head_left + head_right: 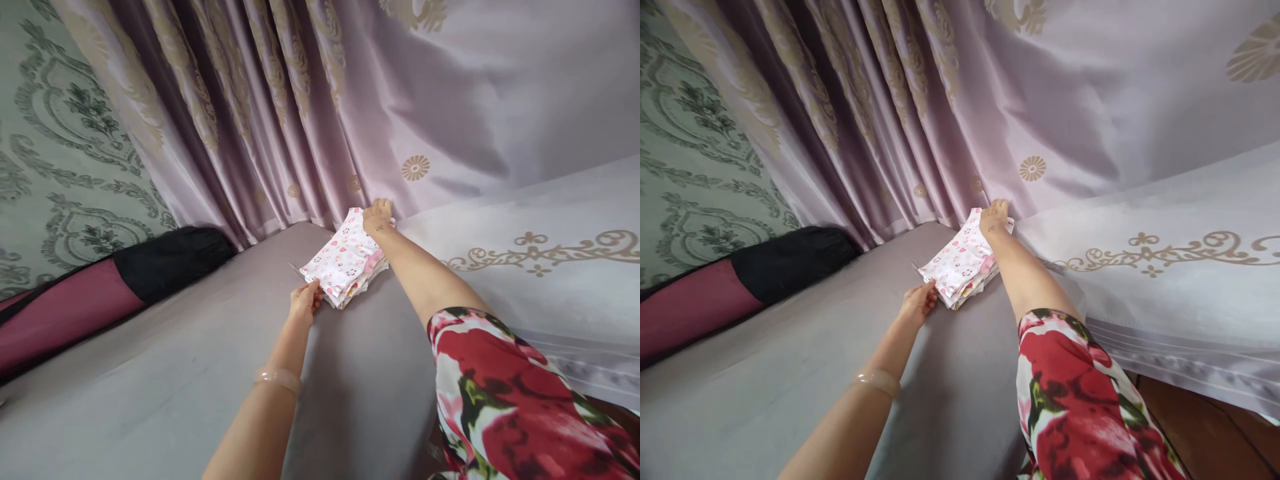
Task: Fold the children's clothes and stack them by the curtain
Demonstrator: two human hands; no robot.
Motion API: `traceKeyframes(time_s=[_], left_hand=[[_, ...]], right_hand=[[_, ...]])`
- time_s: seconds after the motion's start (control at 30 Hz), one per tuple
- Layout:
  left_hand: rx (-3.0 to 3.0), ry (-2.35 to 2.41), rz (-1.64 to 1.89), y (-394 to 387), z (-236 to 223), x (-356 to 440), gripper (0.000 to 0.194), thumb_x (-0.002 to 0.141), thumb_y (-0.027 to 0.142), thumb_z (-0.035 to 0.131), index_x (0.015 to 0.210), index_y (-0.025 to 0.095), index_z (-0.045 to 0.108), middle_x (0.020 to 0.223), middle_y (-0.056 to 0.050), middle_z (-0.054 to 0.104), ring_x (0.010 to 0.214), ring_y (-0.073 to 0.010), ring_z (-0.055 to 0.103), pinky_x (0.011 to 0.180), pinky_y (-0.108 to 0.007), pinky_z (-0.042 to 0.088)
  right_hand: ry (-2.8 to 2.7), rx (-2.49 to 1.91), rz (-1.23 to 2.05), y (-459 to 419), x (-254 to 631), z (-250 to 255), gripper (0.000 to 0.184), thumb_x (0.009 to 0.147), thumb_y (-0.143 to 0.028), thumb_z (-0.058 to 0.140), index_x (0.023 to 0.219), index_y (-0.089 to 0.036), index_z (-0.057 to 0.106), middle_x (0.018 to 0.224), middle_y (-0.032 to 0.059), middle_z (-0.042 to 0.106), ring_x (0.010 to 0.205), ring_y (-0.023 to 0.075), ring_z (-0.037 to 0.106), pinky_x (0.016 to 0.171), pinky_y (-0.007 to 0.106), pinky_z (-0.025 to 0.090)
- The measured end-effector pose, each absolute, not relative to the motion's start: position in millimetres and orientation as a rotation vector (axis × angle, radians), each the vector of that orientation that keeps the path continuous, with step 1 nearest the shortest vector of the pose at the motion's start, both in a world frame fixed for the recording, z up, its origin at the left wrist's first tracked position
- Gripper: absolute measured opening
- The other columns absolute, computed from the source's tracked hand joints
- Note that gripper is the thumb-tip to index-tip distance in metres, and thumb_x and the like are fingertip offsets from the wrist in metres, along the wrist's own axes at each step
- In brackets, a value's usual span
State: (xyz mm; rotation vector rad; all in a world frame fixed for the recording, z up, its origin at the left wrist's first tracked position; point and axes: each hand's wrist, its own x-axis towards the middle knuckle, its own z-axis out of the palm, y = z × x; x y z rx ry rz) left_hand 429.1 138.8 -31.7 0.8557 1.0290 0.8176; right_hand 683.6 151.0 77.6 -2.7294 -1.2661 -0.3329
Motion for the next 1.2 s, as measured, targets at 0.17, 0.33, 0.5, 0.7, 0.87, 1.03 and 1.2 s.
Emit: traceKeyframes(time_s=[0.17, 0.33, 0.5, 0.7, 0.87, 1.03, 1.2], left_hand=[[0.908, 0.999, 0.796, 141, -40, 427, 0.021, 0.07, 0.023, 0.078, 0.065, 0.012, 0.061, 0.058, -0.002, 0.062, 0.04, -0.0057, 0.05, 0.038, -0.017, 0.032], [0.963, 1.003, 0.788, 138, -39, 427, 0.023, 0.072, 0.024, 0.077, 0.062, 0.011, 0.06, 0.054, -0.001, 0.06, 0.039, -0.0063, 0.051, 0.037, -0.018, 0.035], [0.988, 0.98, 0.778, 137, -40, 426, 0.023, 0.074, 0.025, 0.075, 0.062, 0.01, 0.062, 0.053, -0.002, 0.059, 0.04, -0.007, 0.052, 0.04, -0.019, 0.039], [1.03, 0.982, 0.78, 137, -43, 427, 0.029, 0.07, 0.032, 0.078, 0.06, 0.012, 0.06, 0.05, -0.002, 0.059, 0.04, -0.0079, 0.052, 0.04, -0.019, 0.04], [1.029, 0.977, 0.773, 136, -43, 428, 0.027, 0.073, 0.029, 0.076, 0.061, 0.012, 0.06, 0.05, -0.002, 0.06, 0.04, -0.0086, 0.052, 0.04, -0.02, 0.043], [1.008, 0.96, 0.793, 134, -42, 429, 0.025, 0.08, 0.026, 0.071, 0.062, 0.012, 0.059, 0.05, -0.002, 0.059, 0.04, -0.0094, 0.053, 0.043, -0.022, 0.045], [0.957, 0.874, 0.75, 128, -36, 414, 0.02, 0.086, 0.018, 0.063, 0.068, 0.011, 0.058, 0.057, -0.005, 0.063, 0.045, -0.0087, 0.056, 0.048, -0.021, 0.047]], right_hand=[[-1.194, -2.832, -0.41, 148, 681, 55, 0.038, 0.09, -0.015, 0.043, 0.122, -0.007, 0.063, 0.13, 0.0229, 0.052, 0.124, 0.0327, 0.039, 0.101, 0.051, 0.025], [-1.161, -2.889, -0.392, 141, 682, 37, 0.035, 0.092, -0.016, 0.043, 0.12, -0.014, 0.066, 0.127, 0.0175, 0.058, 0.121, 0.0291, 0.045, 0.099, 0.043, 0.027], [-1.113, -2.816, -0.331, 135, 682, 20, 0.039, 0.093, -0.011, 0.039, 0.124, -0.01, 0.062, 0.127, 0.0206, 0.059, 0.119, 0.0283, 0.051, 0.096, 0.04, 0.032], [-1.009, -2.791, -0.085, 133, 682, 10, 0.035, 0.095, -0.016, 0.042, 0.119, -0.014, 0.066, 0.124, 0.0195, 0.063, 0.122, 0.0293, 0.052, 0.097, 0.04, 0.036], [-0.97, -2.82, -0.006, 133, 686, 17, 0.034, 0.095, -0.018, 0.043, 0.119, -0.014, 0.066, 0.121, 0.0198, 0.064, 0.118, 0.0288, 0.056, 0.093, 0.039, 0.04], [-1.254, -2.68, -0.15, 136, 654, 22, 0.038, 0.097, -0.03, 0.041, 0.126, -0.017, 0.061, 0.135, 0.0162, 0.055, 0.128, 0.0291, 0.045, 0.103, 0.043, 0.033], [-1.449, -2.551, -0.051, 133, 614, 13, 0.053, 0.099, -0.049, 0.023, 0.13, -0.025, 0.057, 0.147, 0.0134, 0.04, 0.137, 0.0378, 0.027, 0.105, 0.065, 0.02]])
